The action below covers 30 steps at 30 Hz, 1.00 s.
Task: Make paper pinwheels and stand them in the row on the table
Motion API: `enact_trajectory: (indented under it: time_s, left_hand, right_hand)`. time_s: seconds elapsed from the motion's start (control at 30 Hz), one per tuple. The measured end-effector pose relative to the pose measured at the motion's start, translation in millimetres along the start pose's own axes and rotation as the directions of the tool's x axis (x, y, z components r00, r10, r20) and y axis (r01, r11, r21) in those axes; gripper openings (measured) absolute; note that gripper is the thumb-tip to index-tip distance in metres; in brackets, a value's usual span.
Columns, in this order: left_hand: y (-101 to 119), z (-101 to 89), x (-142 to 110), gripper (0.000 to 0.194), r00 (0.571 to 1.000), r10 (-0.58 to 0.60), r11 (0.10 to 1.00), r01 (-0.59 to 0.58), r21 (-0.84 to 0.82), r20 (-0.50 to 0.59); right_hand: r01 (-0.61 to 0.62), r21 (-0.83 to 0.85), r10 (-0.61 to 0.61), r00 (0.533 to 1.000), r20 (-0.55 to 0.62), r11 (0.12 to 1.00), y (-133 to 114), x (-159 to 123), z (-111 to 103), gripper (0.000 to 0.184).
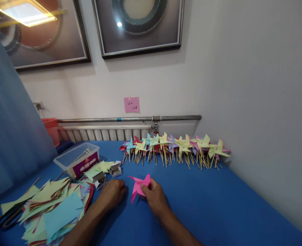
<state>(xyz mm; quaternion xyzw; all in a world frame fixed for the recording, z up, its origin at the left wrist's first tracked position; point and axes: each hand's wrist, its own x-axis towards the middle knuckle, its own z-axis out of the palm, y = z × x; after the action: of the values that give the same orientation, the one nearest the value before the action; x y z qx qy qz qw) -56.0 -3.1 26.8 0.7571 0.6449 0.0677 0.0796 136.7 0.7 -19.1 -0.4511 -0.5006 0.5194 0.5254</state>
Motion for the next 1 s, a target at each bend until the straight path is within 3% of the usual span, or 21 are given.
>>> enact_trajectory:
  time_s: [0.13,0.27,0.33,0.47,0.73,1.0]
  left_hand:
    - [-3,2.1,2,0.021,0.999,0.027,0.991,-0.03,-0.131,-0.028]
    - [-20,0.6,10,0.019,0.999,0.035,0.918,-0.038,-0.395,-0.013]
    - [-30,-0.2,14,0.017,1.0,0.022,0.897,-0.028,-0.44,-0.018]
    - [-38,2.0,16,0.019,0.998,0.055,0.886,-0.042,-0.462,0.015]
    - [-28,5.4,14,0.024,0.991,0.129,0.895,-0.096,-0.436,0.046]
    - [-18,-0.4,7,0.022,0.985,0.166,0.946,-0.149,-0.288,0.036]
  right_hand:
    - [0.0,0.014,0.0,1.0,-0.002,1.0,-1,0,0,0.028]
    - [-0.023,0.045,0.023,1.0,-0.002,0.999,-9,-3,2,0.029]
    - [-0.031,0.058,0.031,1.0,0.001,0.998,-12,-5,3,0.03]
    - [-0.033,0.057,0.034,0.999,-0.005,0.998,-16,-7,4,0.032]
    - [-0.023,0.055,0.023,1.0,0.0,0.998,-18,-8,3,0.034]
    - [-0.029,0.062,0.03,1.0,-0.005,0.998,-18,-9,5,0.036]
